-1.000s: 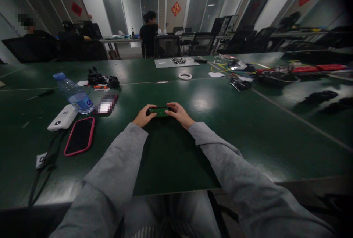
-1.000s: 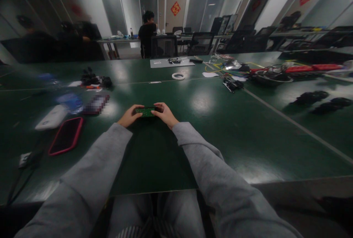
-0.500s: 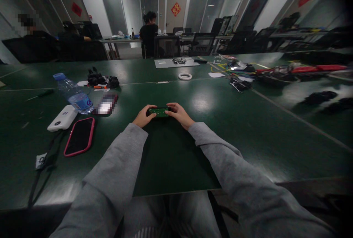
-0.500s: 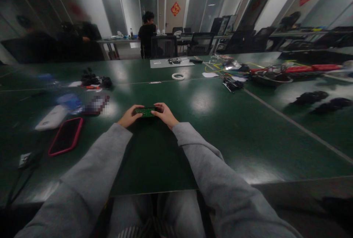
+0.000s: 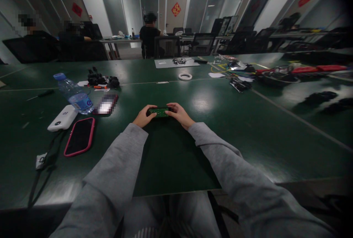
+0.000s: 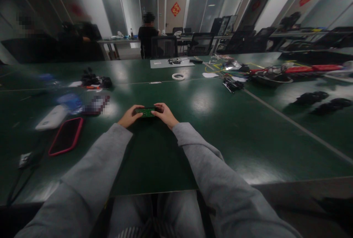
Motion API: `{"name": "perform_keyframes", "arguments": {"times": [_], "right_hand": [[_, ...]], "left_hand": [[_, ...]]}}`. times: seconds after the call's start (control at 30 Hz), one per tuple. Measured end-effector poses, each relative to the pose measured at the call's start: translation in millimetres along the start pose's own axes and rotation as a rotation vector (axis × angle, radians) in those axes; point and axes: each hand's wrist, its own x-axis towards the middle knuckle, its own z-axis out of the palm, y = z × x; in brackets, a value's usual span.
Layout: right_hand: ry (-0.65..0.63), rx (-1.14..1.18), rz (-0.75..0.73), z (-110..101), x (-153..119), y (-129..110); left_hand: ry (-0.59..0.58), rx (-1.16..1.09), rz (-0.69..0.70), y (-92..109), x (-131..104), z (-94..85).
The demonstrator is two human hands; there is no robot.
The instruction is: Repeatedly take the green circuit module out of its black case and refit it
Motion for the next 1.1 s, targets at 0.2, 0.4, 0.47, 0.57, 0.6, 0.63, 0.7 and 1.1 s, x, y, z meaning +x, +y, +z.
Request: {"name": "perform_keyframes", "arguments": {"times": [0.2, 0.4, 0.47, 0.57, 0.6, 0.63, 0.7, 1.1], "right_hand": [[-0.004, -0.020, 0.002, -0.4, 0.2, 0.6], [-0.005, -0.032, -0.002, -1.8, 1.0, 2.6], [-0.001, -0.039, -0.001, -1.6, 0.8, 2.2], [0.000, -0.044, -0.005, -0.4, 0.1, 0.2], [0.000, -0.047, -0.009, 0.0, -0.3, -0.5], [0.003, -0.049, -0.016, 0.3, -0.6, -1.1], [0.007, -0.053, -0.027, 0.6, -0.9, -1.5], [0.049, -0.183, -0.119, 1.4, 3.8, 14.0]], "left_hand": [[0.005, 0.020, 0.019, 2.9, -0.7, 0.2], [-0.008, 0.016, 0.019, -2.4, 0.3, 0.4], [-0.003, 0.023, 0.006, -3.7, 0.2, 1.1], [0.020, 0.035, 0.004, -1.9, -0.4, 2.6], [0.028, 0.038, 0.011, -0.5, -0.8, 2.9], [0.032, 0.040, 0.019, 0.9, -1.1, 3.0], [0.035, 0.045, 0.027, 3.1, -1.5, 2.8], [0.017, 0.038, 0.013, 3.1, -1.8, 2.9]]}}
